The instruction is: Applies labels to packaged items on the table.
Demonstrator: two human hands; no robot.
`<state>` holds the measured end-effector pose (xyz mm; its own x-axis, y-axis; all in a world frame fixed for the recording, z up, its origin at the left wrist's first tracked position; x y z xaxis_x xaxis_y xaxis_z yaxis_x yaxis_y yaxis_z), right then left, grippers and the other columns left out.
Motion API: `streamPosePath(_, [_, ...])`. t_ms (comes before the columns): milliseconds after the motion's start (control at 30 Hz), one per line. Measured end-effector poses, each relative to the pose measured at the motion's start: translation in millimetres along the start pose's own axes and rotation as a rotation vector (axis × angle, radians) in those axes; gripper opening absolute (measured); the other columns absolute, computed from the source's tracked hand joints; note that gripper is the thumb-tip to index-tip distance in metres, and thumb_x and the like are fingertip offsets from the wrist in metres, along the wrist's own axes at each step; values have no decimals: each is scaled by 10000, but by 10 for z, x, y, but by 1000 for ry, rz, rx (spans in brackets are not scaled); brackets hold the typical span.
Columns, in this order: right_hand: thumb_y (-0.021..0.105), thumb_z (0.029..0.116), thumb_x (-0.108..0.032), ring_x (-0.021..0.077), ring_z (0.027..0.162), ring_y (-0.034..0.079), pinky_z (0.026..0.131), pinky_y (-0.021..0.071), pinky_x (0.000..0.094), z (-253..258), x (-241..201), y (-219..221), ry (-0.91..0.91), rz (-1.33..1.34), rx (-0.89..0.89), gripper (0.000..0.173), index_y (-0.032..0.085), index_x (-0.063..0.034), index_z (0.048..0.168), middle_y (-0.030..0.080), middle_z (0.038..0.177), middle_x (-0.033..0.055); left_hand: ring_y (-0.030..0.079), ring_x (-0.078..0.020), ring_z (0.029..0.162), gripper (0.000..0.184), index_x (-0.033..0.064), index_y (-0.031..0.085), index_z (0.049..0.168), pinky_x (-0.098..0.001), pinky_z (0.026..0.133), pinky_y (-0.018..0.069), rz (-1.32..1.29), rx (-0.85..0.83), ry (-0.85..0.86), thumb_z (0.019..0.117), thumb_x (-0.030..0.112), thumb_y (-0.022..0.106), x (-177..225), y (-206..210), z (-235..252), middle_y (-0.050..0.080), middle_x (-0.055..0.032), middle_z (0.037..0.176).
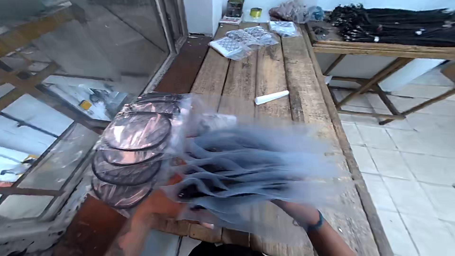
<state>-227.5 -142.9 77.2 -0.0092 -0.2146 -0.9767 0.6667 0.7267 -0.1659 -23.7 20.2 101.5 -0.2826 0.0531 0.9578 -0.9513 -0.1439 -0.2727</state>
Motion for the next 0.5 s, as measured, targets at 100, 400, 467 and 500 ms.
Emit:
streamPosePath(100, [863, 762, -170, -14, 922, 686, 842, 590, 230, 161, 84, 74, 34, -16, -154, 334, 727, -87, 1055, 748, 960, -69, 653, 75, 1018, 521, 171, 729, 1142, -155, 917, 546, -1, -87, -129, 700, 382, 905, -190, -88, 124, 739, 154, 1067])
streamPosePath(400, [893, 701, -78, 77, 898, 710, 840, 603, 308, 497, 203, 51, -49, 34, 143, 431, 695, -31, 1080, 746, 955, 32, 601, -97, 1036, 321, 117, 587, 1085, -273, 944, 487, 769, 792, 300, 1051, 431, 530, 562, 547, -187, 617, -22, 1057])
streamPosePath(467, [885, 721, -83, 89, 879, 710, 813, 607, 319, 494, 178, 84, -41, 36, 113, 395, 703, -44, 1069, 743, 940, 37, 698, -271, 956, 507, 87, 738, 991, -455, 865, 557, 824, 486, 211, 1045, 516, 473, 327, 1274, 181, 731, -111, 965])
streamPosePath(500, [885, 728, -94, 96, 867, 710, 800, 609, 330, 497, 163, 102, -38, 30, 100, 380, 707, -47, 1061, 742, 930, 40, 703, -306, 945, 541, 66, 744, 976, -491, 854, 565, 821, 382, 186, 1041, 523, 463, 166, 1535, 350, 729, -127, 949])
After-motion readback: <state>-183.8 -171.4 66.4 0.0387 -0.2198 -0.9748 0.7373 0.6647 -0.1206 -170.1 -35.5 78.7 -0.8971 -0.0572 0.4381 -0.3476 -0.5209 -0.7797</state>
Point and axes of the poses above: each hand's wrist, its own z-axis towards the middle knuckle, its own y-axis out of the palm, x = y × z, the point moved 9 cm from there along z, towards the middle knuckle
